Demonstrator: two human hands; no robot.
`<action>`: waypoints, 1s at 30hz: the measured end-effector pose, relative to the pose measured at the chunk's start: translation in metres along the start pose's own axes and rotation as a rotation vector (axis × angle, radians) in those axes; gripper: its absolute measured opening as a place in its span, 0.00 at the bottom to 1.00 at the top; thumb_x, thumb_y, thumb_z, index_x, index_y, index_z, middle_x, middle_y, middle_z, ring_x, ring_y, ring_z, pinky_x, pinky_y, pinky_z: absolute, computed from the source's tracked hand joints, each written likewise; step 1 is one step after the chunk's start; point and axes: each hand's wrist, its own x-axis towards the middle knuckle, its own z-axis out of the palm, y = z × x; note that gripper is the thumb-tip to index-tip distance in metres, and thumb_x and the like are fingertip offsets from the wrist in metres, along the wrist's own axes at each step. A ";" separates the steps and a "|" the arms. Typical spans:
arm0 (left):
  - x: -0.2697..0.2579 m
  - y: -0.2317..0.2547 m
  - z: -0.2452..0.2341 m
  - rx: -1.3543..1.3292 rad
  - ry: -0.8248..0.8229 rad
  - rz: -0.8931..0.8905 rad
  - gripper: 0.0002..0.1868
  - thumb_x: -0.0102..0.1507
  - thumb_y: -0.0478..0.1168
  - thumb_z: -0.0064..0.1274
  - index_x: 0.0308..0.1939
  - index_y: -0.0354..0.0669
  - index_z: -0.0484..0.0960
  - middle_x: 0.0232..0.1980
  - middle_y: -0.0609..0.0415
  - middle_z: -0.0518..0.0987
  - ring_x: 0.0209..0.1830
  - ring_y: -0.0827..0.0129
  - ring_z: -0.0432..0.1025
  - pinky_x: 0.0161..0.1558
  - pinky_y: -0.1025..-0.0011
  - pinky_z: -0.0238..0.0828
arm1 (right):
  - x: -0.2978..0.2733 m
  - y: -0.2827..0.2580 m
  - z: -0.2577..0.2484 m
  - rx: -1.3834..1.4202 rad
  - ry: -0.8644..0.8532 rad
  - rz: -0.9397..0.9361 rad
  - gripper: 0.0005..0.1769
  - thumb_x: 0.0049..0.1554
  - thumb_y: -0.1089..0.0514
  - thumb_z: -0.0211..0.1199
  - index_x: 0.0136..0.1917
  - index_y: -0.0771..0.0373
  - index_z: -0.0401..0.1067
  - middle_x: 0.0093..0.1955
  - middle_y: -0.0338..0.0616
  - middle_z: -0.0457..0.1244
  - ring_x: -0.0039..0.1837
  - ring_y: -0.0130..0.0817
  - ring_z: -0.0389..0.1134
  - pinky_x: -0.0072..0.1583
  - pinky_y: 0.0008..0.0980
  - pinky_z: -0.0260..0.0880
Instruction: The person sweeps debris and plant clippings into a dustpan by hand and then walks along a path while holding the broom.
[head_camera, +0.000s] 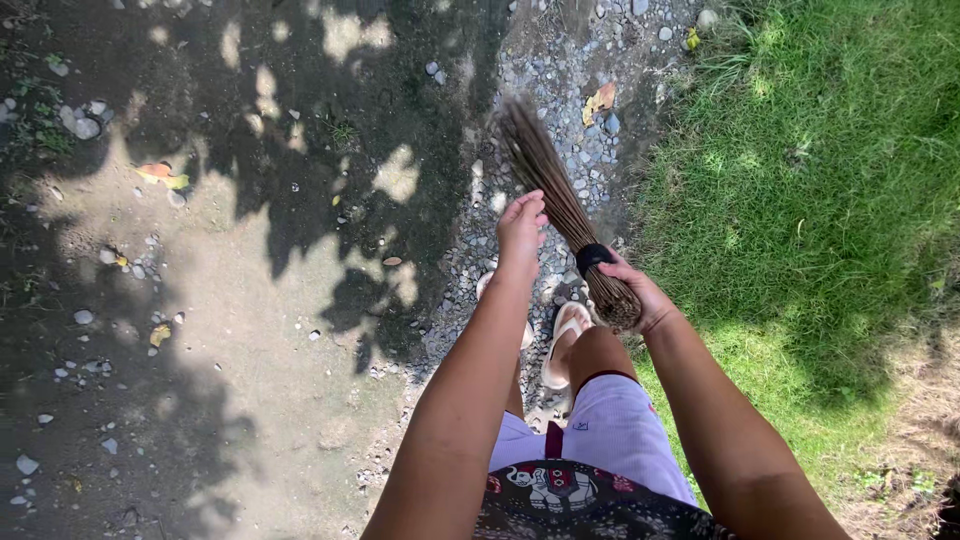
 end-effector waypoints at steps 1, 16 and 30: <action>0.005 0.006 0.005 -0.010 -0.017 0.010 0.11 0.65 0.45 0.55 0.50 0.50 0.84 0.42 0.66 0.79 0.38 0.80 0.67 0.35 0.78 0.61 | 0.018 0.000 0.006 -0.011 0.002 -0.075 0.29 0.54 0.54 0.65 0.69 0.50 0.65 0.46 0.41 0.67 0.37 0.33 0.70 0.34 0.36 0.74; 0.092 0.015 0.207 0.011 -0.025 -0.064 0.15 0.66 0.46 0.53 0.55 0.50 0.83 0.53 0.58 0.80 0.43 0.73 0.72 0.41 0.71 0.65 | 0.051 -0.251 -0.103 -0.622 -0.134 0.162 0.52 0.50 0.56 0.69 0.85 0.48 0.52 0.57 0.58 0.65 0.47 0.35 0.69 0.48 0.33 0.72; 0.153 0.017 0.341 0.006 0.058 -0.150 0.14 0.65 0.43 0.51 0.53 0.50 0.83 0.50 0.57 0.81 0.39 0.73 0.75 0.36 0.76 0.68 | 0.044 -0.448 -0.158 -0.612 -0.119 0.298 0.56 0.43 0.54 0.69 0.80 0.39 0.49 0.60 0.52 0.66 0.44 0.40 0.72 0.41 0.41 0.76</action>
